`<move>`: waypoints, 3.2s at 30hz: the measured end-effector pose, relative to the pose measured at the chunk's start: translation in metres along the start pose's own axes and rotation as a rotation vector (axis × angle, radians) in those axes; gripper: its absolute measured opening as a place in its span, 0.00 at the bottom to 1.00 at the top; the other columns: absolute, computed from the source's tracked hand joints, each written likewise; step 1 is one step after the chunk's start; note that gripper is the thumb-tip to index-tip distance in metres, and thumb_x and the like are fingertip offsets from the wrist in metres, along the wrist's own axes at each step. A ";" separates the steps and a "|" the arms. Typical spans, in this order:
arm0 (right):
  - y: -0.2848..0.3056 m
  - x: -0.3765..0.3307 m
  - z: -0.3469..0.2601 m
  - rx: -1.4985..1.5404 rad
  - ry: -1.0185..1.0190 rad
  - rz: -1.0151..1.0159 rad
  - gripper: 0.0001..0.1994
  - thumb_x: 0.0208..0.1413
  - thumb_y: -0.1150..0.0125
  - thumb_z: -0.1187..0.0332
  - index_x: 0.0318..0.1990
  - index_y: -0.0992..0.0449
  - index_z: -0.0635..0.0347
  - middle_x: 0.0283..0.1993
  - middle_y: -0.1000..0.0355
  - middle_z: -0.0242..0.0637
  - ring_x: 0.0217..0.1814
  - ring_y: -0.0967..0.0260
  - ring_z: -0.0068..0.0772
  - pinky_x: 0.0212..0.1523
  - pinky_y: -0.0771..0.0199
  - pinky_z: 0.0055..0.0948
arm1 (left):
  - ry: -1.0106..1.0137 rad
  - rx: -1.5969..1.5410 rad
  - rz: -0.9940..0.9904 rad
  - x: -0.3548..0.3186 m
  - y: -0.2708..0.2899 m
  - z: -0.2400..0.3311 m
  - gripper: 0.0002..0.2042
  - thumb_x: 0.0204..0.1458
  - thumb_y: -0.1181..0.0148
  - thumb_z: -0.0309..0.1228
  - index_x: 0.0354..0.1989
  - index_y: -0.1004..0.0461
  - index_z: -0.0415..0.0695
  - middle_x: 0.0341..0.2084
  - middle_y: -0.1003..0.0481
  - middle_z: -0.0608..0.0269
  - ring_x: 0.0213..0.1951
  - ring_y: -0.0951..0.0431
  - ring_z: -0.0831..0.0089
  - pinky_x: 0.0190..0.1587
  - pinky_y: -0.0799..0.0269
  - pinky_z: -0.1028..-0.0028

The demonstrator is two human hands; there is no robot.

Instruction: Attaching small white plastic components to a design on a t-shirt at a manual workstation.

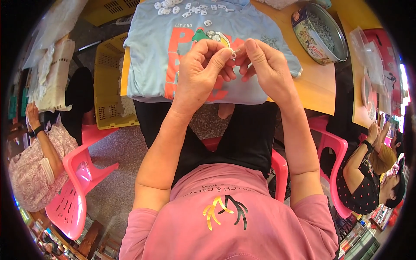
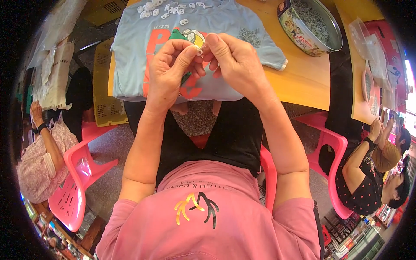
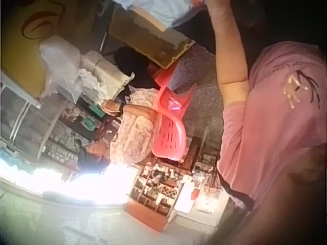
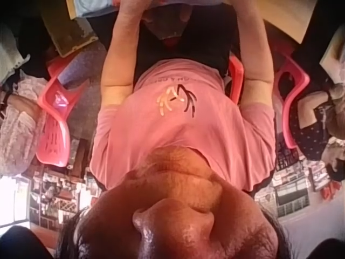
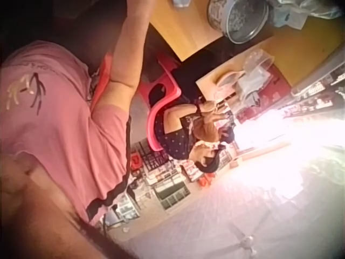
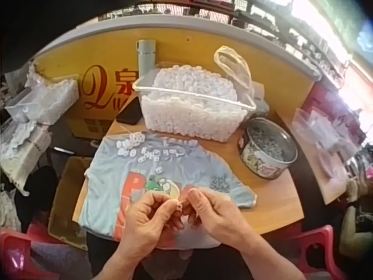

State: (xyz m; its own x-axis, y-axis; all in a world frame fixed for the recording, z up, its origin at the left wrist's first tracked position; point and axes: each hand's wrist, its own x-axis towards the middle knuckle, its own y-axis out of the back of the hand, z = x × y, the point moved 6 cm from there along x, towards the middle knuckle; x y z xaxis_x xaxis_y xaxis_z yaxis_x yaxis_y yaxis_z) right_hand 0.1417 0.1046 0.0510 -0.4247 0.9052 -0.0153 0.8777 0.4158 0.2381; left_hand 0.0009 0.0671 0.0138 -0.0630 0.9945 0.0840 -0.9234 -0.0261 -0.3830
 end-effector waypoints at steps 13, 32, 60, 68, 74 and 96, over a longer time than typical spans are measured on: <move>-0.003 -0.006 0.005 0.128 -0.053 0.017 0.10 0.61 0.37 0.67 0.41 0.24 0.66 0.33 0.26 0.30 0.31 0.31 0.17 0.32 0.29 0.17 | -0.022 -0.034 -0.012 -0.002 -0.002 0.003 0.08 0.62 0.44 0.30 0.41 0.28 0.36 0.28 0.24 0.63 0.28 0.24 0.79 0.32 0.27 0.79; -0.009 -0.004 -0.002 -0.035 0.043 0.047 0.09 0.63 0.41 0.66 0.39 0.25 0.66 0.30 0.27 0.30 0.29 0.33 0.17 0.30 0.30 0.18 | -0.149 0.073 0.052 -0.004 0.001 0.005 0.07 0.66 0.52 0.30 0.39 0.32 0.40 0.25 0.29 0.69 0.27 0.30 0.84 0.31 0.31 0.81; -0.014 0.010 -0.015 -0.406 0.454 -0.106 0.10 0.66 0.55 0.69 0.34 0.33 0.66 0.25 0.34 0.38 0.22 0.34 0.31 0.25 0.34 0.29 | -0.110 0.193 -0.036 -0.004 -0.002 0.006 0.07 0.67 0.53 0.30 0.36 0.34 0.42 0.21 0.34 0.72 0.21 0.38 0.85 0.23 0.42 0.82; -0.020 0.011 -0.015 -0.431 0.530 -0.056 0.08 0.65 0.52 0.72 0.33 0.34 0.66 0.24 0.35 0.39 0.22 0.34 0.35 0.25 0.35 0.32 | -0.144 0.199 -0.017 -0.002 0.000 0.004 0.06 0.66 0.51 0.28 0.36 0.33 0.41 0.20 0.34 0.73 0.21 0.38 0.86 0.22 0.43 0.82; -0.026 0.007 -0.020 -0.457 0.627 0.014 0.08 0.64 0.50 0.73 0.31 0.36 0.65 0.24 0.37 0.42 0.25 0.36 0.44 0.27 0.36 0.35 | -0.132 0.201 0.049 -0.004 0.001 0.006 0.05 0.66 0.51 0.28 0.37 0.32 0.42 0.21 0.33 0.73 0.21 0.37 0.87 0.23 0.41 0.83; -0.004 0.007 -0.021 -0.451 0.467 -0.095 0.10 0.66 0.49 0.67 0.38 0.30 0.66 0.28 0.33 0.41 0.28 0.34 0.39 0.30 0.33 0.33 | -0.065 0.170 -0.026 -0.003 -0.002 0.005 0.09 0.66 0.52 0.31 0.34 0.33 0.41 0.21 0.33 0.73 0.23 0.37 0.86 0.24 0.41 0.82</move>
State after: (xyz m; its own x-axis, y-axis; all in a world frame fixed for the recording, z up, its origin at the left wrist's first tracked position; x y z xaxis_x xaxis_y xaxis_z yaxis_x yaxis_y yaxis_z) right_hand 0.1308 0.1077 0.0702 -0.6369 0.6905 0.3428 0.6953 0.3225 0.6423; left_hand 0.0007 0.0633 0.0186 -0.0575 0.9866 0.1527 -0.9755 -0.0229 -0.2190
